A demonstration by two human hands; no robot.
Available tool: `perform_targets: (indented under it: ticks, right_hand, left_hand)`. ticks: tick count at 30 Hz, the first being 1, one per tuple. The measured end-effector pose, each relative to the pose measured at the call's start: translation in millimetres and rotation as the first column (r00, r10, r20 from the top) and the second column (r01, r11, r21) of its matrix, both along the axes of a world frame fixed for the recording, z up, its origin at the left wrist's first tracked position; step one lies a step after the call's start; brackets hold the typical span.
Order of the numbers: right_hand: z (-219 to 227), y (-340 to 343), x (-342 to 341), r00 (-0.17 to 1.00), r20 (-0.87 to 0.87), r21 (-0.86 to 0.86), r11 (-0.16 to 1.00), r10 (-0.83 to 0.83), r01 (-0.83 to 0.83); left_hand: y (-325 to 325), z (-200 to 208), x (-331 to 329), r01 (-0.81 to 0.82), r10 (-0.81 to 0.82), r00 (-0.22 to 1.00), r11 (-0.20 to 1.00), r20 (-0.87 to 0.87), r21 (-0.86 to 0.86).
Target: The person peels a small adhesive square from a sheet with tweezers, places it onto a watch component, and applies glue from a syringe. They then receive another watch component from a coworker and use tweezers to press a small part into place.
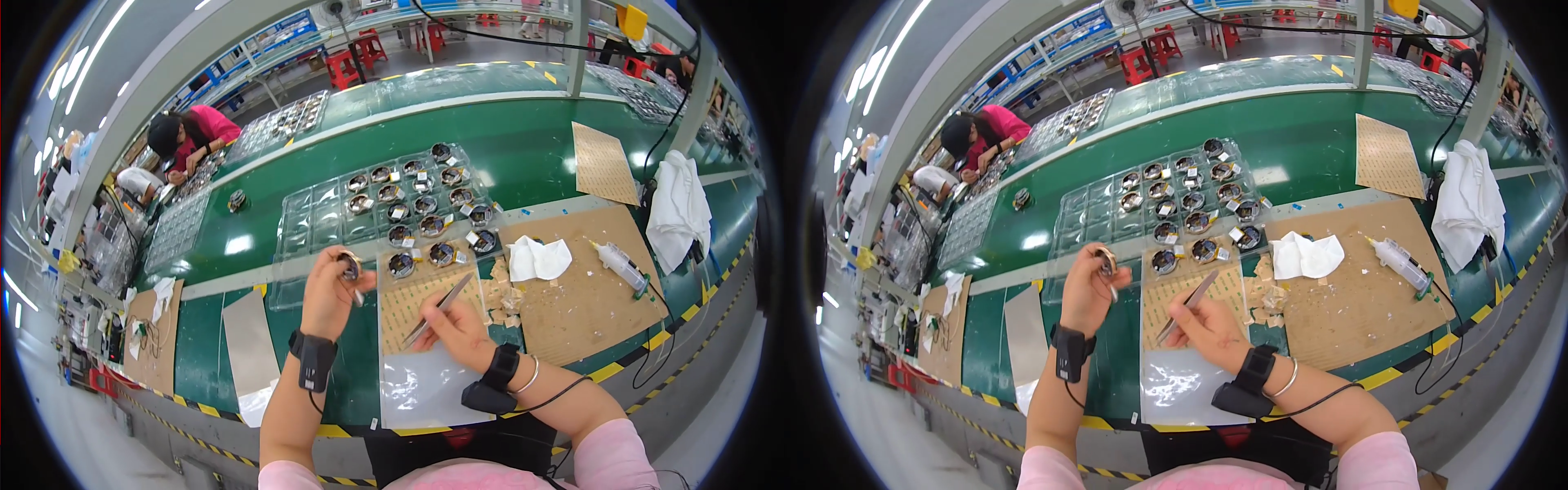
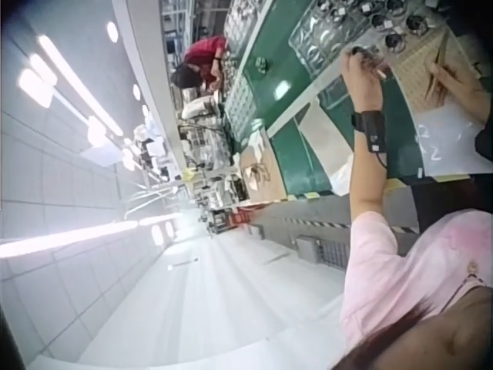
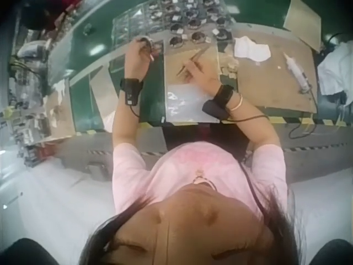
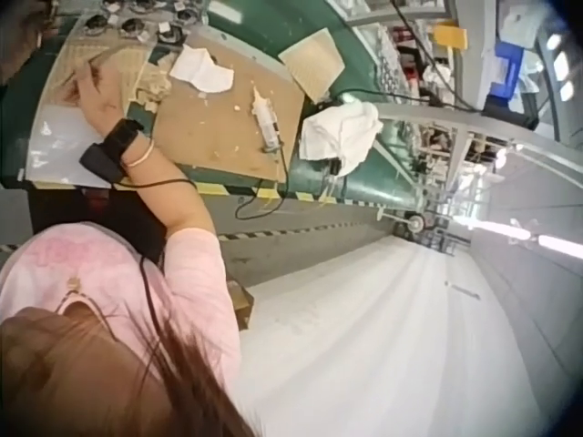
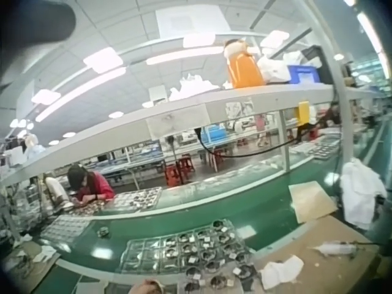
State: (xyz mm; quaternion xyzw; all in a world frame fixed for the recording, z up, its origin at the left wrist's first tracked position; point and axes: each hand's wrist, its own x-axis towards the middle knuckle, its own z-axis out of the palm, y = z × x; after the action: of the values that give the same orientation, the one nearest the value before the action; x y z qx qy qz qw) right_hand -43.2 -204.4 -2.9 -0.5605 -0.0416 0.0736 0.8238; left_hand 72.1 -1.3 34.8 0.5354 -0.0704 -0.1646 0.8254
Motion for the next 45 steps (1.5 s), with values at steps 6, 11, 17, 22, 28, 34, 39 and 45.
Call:
perform_targets:
  ticks: [6, 11, 17, 22, 28, 34, 39, 45]
  right_hand:
    - [8.6, -1.6, 0.3, 0.999, 0.031, 0.103, 0.994, -0.039, 0.035]
    - [9.8, -6.7, 3.1, 0.992, 0.082, 0.046, 0.995, -0.097, 0.094]
    - [-3.9, -10.6, 2.8, 0.956, 0.293, -0.128, 0.989, -0.030, 0.071]
    - [8.7, -0.6, -3.6, 0.911, 0.409, -0.417, 0.898, 0.044, 0.144]
    - [14.8, 2.8, -2.9, 0.941, 0.333, -0.514, 0.848, 0.060, 0.128]
    - [23.3, -7.5, 4.8, 0.921, 0.340, -0.609, 0.791, 0.190, 0.061]
    - [16.1, -7.5, 10.7, 0.861, 0.462, -0.641, 0.751, 0.212, 0.159]
    - [6.0, 1.4, 2.0, 0.954, 0.300, -0.454, 0.882, 0.023, 0.122]
  left_hand:
    - [9.5, -17.0, -53.5, 0.110, -0.104, 0.991, 0.992, -0.088, 0.068]
    - [3.5, -29.0, -73.2, 0.199, -0.189, 0.980, 0.953, -0.064, 0.230]
    - [6.8, -36.6, -68.9, 0.182, -0.296, 0.937, 0.867, 0.187, 0.464]
    - [3.5, -42.1, -75.1, 0.104, -0.264, 0.926, 0.864, 0.268, 0.493]
    - [5.2, -44.5, -76.2, 0.097, -0.329, 0.886, 0.821, 0.328, 0.562]
    - [5.1, -43.8, -73.7, 0.102, -0.328, 0.873, 0.846, 0.361, 0.523]
    - [3.2, -47.7, -71.4, 0.055, -0.281, 0.875, 0.867, 0.395, 0.496]
    - [7.3, -38.9, -69.6, 0.178, -0.414, 0.849, 0.810, 0.329, 0.559]
